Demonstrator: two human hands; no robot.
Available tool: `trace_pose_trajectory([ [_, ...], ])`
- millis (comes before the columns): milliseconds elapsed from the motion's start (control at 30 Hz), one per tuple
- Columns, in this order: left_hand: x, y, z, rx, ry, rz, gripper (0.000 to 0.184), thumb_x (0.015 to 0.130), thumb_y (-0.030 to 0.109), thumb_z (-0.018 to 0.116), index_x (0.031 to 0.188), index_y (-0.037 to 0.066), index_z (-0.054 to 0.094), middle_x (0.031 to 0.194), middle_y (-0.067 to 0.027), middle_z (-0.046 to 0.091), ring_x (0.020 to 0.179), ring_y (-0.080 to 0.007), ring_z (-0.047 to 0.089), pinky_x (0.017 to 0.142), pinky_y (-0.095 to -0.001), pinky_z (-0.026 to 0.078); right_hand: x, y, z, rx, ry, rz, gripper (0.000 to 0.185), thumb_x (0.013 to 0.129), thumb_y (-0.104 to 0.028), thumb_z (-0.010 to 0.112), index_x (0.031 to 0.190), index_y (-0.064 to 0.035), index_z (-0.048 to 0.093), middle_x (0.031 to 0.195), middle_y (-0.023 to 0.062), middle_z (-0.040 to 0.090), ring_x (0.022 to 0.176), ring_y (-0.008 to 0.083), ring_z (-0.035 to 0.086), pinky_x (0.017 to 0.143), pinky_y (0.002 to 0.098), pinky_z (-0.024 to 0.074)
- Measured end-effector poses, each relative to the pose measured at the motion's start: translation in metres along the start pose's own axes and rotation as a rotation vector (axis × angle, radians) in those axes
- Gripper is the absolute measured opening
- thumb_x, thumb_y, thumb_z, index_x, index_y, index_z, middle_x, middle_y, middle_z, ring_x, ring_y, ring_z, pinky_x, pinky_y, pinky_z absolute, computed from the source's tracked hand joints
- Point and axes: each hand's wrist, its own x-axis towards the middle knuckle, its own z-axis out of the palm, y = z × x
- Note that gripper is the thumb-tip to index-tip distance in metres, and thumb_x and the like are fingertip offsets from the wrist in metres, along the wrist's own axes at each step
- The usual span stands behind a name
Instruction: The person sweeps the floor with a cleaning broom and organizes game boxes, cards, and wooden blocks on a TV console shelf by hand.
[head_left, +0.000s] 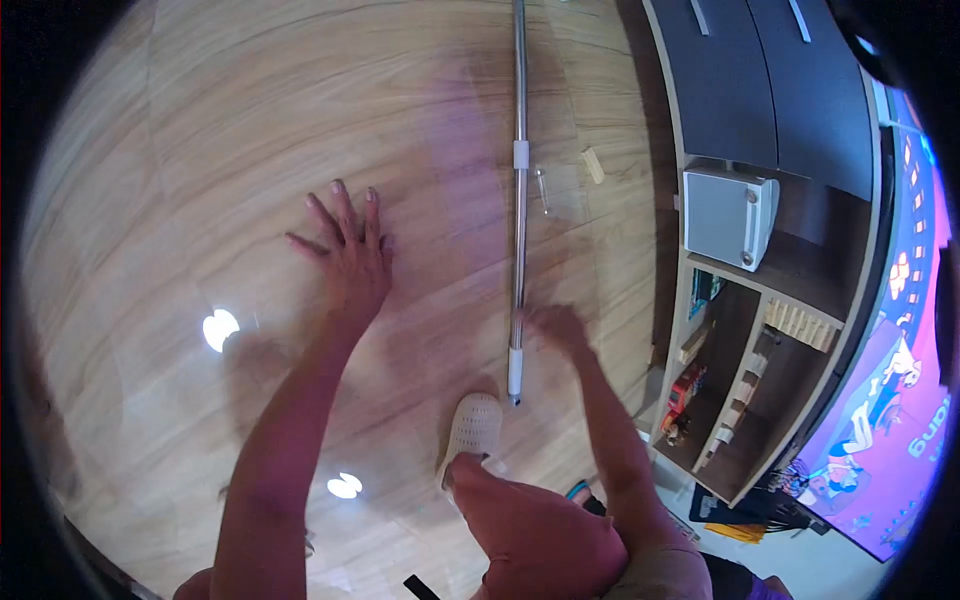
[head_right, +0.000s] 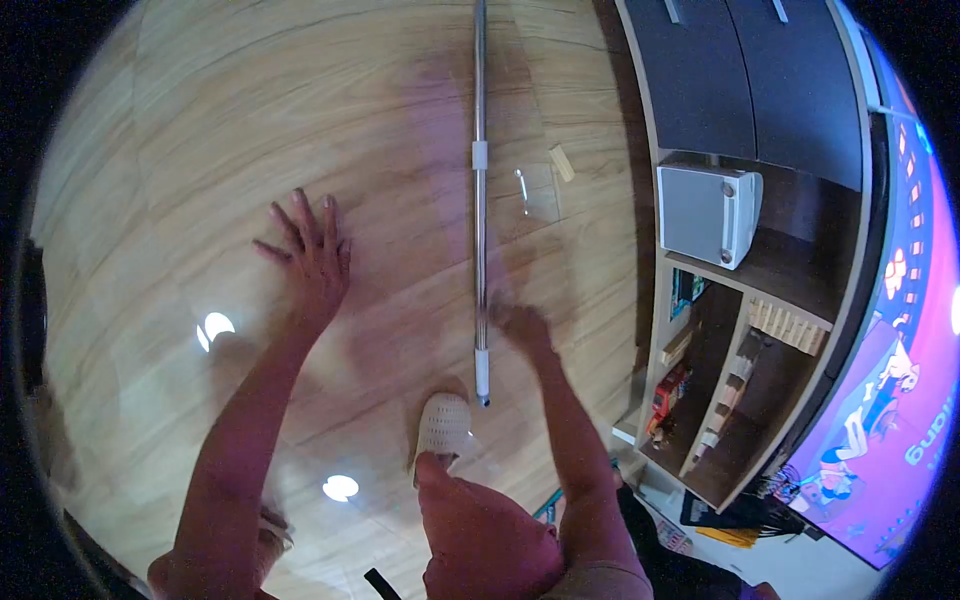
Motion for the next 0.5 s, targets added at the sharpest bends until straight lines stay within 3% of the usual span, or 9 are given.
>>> trace_pose_trajectory([
  [33, 0.004, 0.007, 0.001, -0.009, 0.02, -0.063, 0.057, 0.089, 0.036, 0.04, 0.138, 0.013, 0.024, 0.144, -0.0219, 0.008, 0.129, -0.0489, 0.005, 0.089, -0.0744, 0.006, 0.03, 0.022, -0.013, -0.025, 0.253, -0.053, 0.022, 0.084, -0.027, 0.056, 0.083, -0.0057, 0.061, 0.081, 0.0142, 0.061, 0.078, 0.026, 0.06, 0.066, 0.0341, 0.0455],
  [67, 0.005, 0.011, 0.005, 0.0, 0.033, -0.049, 0.057, 0.089, 0.036, 0.04, 0.138, 0.013, 0.024, 0.144, -0.0219, 0.008, 0.129, -0.0489, 0.005, 0.089, -0.0744, 0.006, 0.055, 0.014, -0.055, 0.397, 0.485, 0.012, 0.021, 0.085, -0.025, 0.054, 0.089, -0.0061, 0.063, 0.079, 0.014, 0.061, 0.08, 0.0269, 0.059, 0.069, 0.0333, 0.0461],
  [100, 0.005, 0.011, 0.007, -0.003, 0.048, -0.063, 0.057, 0.089, 0.038, 0.039, 0.138, 0.014, 0.025, 0.144, -0.0218, 0.008, 0.129, -0.049, 0.005, 0.089, -0.0744, 0.006, 0.076, -0.015, -0.105, 0.018, 0.63, 0.008, 0.019, 0.084, -0.02, 0.053, 0.091, -0.0044, 0.062, 0.088, 0.0158, 0.061, 0.082, 0.0274, 0.059, 0.071, 0.0344, 0.0467],
  [200, 0.003, 0.012, 0.003, 0.009, 0.114, -0.047, 0.057, 0.089, 0.039, 0.039, 0.139, 0.015, 0.024, 0.144, -0.0212, 0.006, 0.13, -0.0485, 0.004, 0.09, -0.0735, 0.005, 0.168, 0.02, -0.121, -0.224, 1.104, -0.291, 0.022, 0.083, -0.018, 0.053, 0.097, -0.0011, 0.057, 0.102, 0.0193, 0.056, 0.095, 0.0317, 0.053, 0.078, 0.0382, 0.0447],
  [233, 0.002, 0.012, 0.004, 0.011, 0.107, -0.058, 0.058, 0.088, 0.039, 0.04, 0.138, 0.015, 0.024, 0.144, -0.0217, 0.007, 0.129, -0.0492, 0.004, 0.09, -0.0736, 0.004, 0.188, 0.028, -0.121, -0.531, 1.167, -0.296, 0.026, 0.082, -0.018, 0.054, 0.101, 0.0007, 0.055, 0.105, 0.0203, 0.054, 0.098, 0.033, 0.051, 0.081, 0.0387, 0.0438],
  [300, 0.005, 0.017, 0.009, 0.025, 0.153, -0.034, 0.059, 0.087, 0.038, 0.041, 0.138, 0.014, 0.023, 0.144, -0.0218, 0.006, 0.129, -0.0506, 0.002, 0.089, -0.0743, 0.003, 0.156, -0.014, -0.16, 0.296, 0.687, 0.053, 0.029, 0.083, -0.023, 0.049, 0.107, -0.0068, 0.05, 0.1, 0.0192, 0.055, 0.106, 0.0371, 0.046, 0.091, 0.0456, 0.0357],
  [367, 0.004, 0.023, 0.01, 0.043, 0.222, 0.028, 0.059, 0.087, 0.037, 0.04, 0.139, 0.014, 0.023, 0.145, -0.0214, 0.004, 0.128, -0.0514, 0.001, 0.088, -0.075, 0.002, 0.182, 0.006, -0.135, -0.229, 1.047, 0.111, 0.029, 0.083, -0.025, 0.05, 0.106, -0.0077, 0.051, 0.096, 0.018, 0.055, 0.1, 0.0373, 0.048, 0.086, 0.047, 0.0383],
  [467, 0.004, 0.028, 0.009, 0.199, 0.231, -0.018, 0.058, 0.087, 0.034, 0.043, 0.138, 0.011, 0.025, 0.142, -0.0245, 0.015, 0.131, -0.0455, 0.008, 0.097, -0.0664, 0.005, 0.149, -0.021, -0.137, 0.303, 0.956, -0.136, 0.024, 0.081, -0.02, 0.053, 0.102, -0.0086, 0.054, 0.095, 0.0164, 0.055, 0.093, 0.0353, 0.052, 0.076, 0.0425, 0.0433],
  [500, 0.011, 0.026, 0.016, -0.193, 0.191, 0.061, 0.054, 0.089, 0.031, 0.043, 0.135, 0.008, 0.03, 0.134, -0.0246, 0.029, 0.126, -0.0412, 0.023, 0.099, -0.0581, 0.016, 0.119, -0.041, -0.143, 0.352, 0.962, -0.296, 0.023, 0.08, -0.018, 0.055, 0.101, -0.0091, 0.055, 0.095, 0.0161, 0.054, 0.091, 0.0345, 0.053, 0.074, 0.0408, 0.0447],
])
